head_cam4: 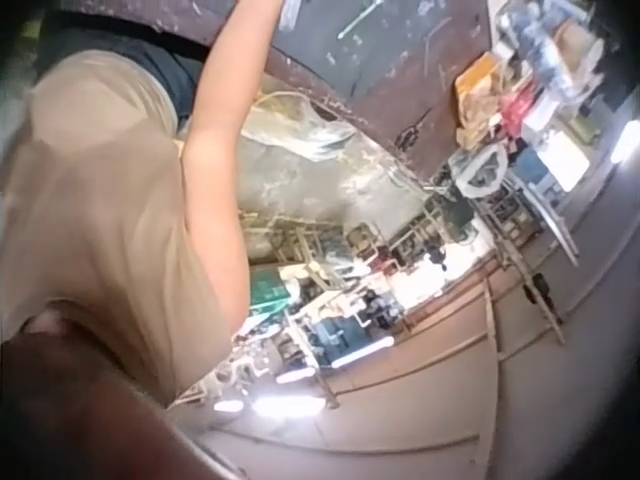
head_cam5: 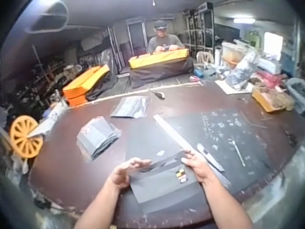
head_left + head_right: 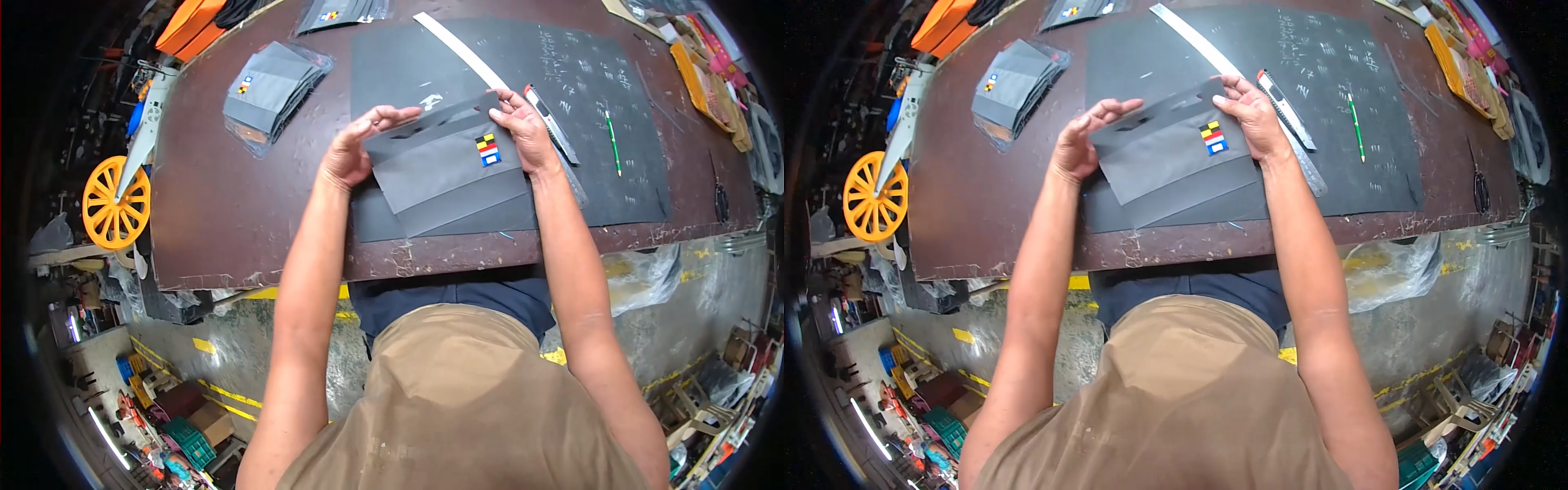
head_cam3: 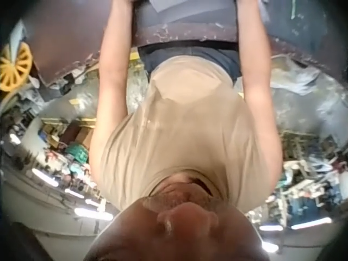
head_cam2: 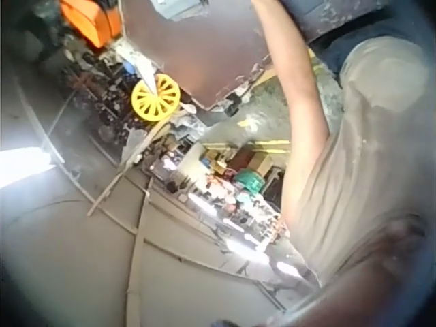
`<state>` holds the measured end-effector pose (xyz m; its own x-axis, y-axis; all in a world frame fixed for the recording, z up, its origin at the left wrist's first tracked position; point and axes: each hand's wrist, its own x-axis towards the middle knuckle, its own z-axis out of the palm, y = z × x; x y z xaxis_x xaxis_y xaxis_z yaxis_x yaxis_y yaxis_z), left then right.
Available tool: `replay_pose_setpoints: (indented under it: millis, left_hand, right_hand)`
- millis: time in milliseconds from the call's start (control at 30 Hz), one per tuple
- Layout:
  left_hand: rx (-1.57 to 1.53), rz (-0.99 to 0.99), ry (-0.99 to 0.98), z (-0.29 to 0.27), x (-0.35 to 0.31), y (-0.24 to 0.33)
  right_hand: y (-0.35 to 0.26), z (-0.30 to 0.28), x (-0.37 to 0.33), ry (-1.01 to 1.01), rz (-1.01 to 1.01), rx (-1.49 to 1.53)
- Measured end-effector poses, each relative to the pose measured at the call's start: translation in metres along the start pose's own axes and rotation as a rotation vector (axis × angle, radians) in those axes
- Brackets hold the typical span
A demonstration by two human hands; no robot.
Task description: Measure and cut fabric pieces for manufacturing using a ruler and utility knife.
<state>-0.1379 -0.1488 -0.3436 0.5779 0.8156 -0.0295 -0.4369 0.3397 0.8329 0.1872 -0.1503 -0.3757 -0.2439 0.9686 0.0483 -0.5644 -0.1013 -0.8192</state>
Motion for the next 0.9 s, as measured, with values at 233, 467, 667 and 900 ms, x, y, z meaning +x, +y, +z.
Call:
replay_pose_setpoints:
  millis: [233, 467, 667, 900]
  left_hand:
    - [0.278, -0.126, 0.07, 0.01, -0.005, 0.015]
    - [0.764, -0.242, 0.198, 0.017, -0.016, 0.046]
    - [0.896, -0.263, 0.231, 0.018, -0.012, 0.055]
    - [0.973, -0.311, 0.275, 0.023, -0.013, 0.051]
  right_hand:
    - [-0.01, 0.003, 0.0, -0.043, 0.01, 0.01]
    - [-0.006, 0.017, -0.005, 0.033, -0.008, -0.042]
    - [-0.002, 0.025, -0.006, 0.124, -0.03, -0.186]
    - [-0.006, 0.021, -0.023, 0.253, -0.117, -0.824]
